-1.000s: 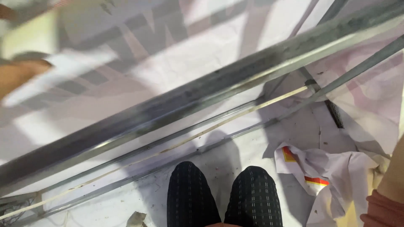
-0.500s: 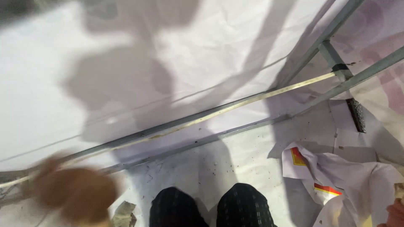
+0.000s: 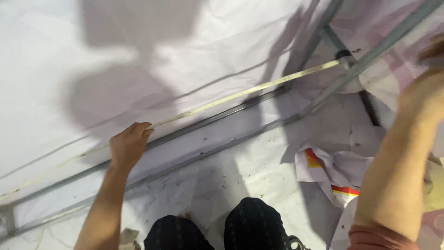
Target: Attaching a printed banner to a metal frame using a small tool and adhesive strips
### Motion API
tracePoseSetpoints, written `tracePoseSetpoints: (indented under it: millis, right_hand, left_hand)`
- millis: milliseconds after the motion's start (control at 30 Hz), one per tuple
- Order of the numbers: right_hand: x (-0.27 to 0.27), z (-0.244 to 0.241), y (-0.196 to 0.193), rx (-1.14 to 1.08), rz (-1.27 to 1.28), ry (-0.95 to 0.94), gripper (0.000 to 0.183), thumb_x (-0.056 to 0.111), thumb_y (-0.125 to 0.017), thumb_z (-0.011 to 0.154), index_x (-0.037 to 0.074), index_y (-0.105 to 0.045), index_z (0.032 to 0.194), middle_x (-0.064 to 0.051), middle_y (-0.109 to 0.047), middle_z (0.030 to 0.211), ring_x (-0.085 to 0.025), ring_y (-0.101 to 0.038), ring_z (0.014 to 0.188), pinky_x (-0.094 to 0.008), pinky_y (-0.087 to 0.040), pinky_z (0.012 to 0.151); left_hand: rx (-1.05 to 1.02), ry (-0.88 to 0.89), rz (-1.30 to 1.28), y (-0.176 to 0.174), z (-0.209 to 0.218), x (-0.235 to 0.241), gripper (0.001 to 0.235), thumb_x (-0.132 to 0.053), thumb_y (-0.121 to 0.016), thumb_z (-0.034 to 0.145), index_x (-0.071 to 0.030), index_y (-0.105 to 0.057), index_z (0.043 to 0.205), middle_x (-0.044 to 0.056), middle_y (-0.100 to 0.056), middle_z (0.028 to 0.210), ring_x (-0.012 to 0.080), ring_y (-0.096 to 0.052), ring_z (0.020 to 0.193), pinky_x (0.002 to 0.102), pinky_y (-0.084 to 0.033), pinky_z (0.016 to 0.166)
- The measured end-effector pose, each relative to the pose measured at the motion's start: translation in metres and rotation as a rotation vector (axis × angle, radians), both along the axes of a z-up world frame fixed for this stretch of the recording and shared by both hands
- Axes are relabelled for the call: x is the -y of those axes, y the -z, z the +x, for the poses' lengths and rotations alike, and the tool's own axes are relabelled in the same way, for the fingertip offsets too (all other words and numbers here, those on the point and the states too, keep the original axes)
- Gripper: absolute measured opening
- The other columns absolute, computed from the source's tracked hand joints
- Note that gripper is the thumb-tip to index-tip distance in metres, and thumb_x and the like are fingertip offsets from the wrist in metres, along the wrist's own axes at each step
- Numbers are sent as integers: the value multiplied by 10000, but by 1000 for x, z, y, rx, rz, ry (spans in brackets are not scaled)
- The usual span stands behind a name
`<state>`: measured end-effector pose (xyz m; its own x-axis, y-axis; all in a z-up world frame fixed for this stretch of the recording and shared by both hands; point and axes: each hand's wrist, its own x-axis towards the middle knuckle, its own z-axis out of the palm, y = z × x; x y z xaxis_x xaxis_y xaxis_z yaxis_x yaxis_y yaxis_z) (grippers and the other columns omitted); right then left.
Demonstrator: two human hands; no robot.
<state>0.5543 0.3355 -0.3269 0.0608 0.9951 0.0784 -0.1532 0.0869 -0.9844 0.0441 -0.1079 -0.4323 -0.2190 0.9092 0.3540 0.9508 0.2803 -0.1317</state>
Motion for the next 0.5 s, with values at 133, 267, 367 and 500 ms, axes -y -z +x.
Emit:
tracePoseSetpoints:
  millis: [133,267,367,500]
  right_hand:
    - [25,0,54,177,320,83,395,400,-423,1154,65,-630,1173,-124,-678,909,-148,-530,651,-257,-340,566]
    - [51,-10,117,333,173,-116,276,290,-533,1207,84,-708,1153,-31,-690,910,-58,-479,643,-231,-364,581]
    - [64,-28,147,416,94,-200,172,164,-582,1165,83,-733,1166,-29,-678,879,-49,-450,618,-220,-364,565]
    - [79,-55,157,336,-9,-195,159,89,-595,1123,108,-738,1188,-17,-674,874,-30,-460,603,-196,-389,546]
  left_hand:
    - [297,26,-31,-12,4,-4,311,-348,-811,933,-230,-732,1210,-34,-763,829,134,-699,700,336,-518,563]
    - [341,59,-73,27,-3,-2,261,-389,-750,963,-188,-744,1129,-46,-718,726,112,-605,564,311,-452,500]
    - [263,93,-38,41,-1,6,200,-323,-755,992,-174,-716,1120,-50,-708,777,108,-568,557,294,-401,454]
    - [76,231,154,14,6,32,133,-236,-785,1024,-111,-743,1003,-15,-655,784,122,-593,651,233,-448,544]
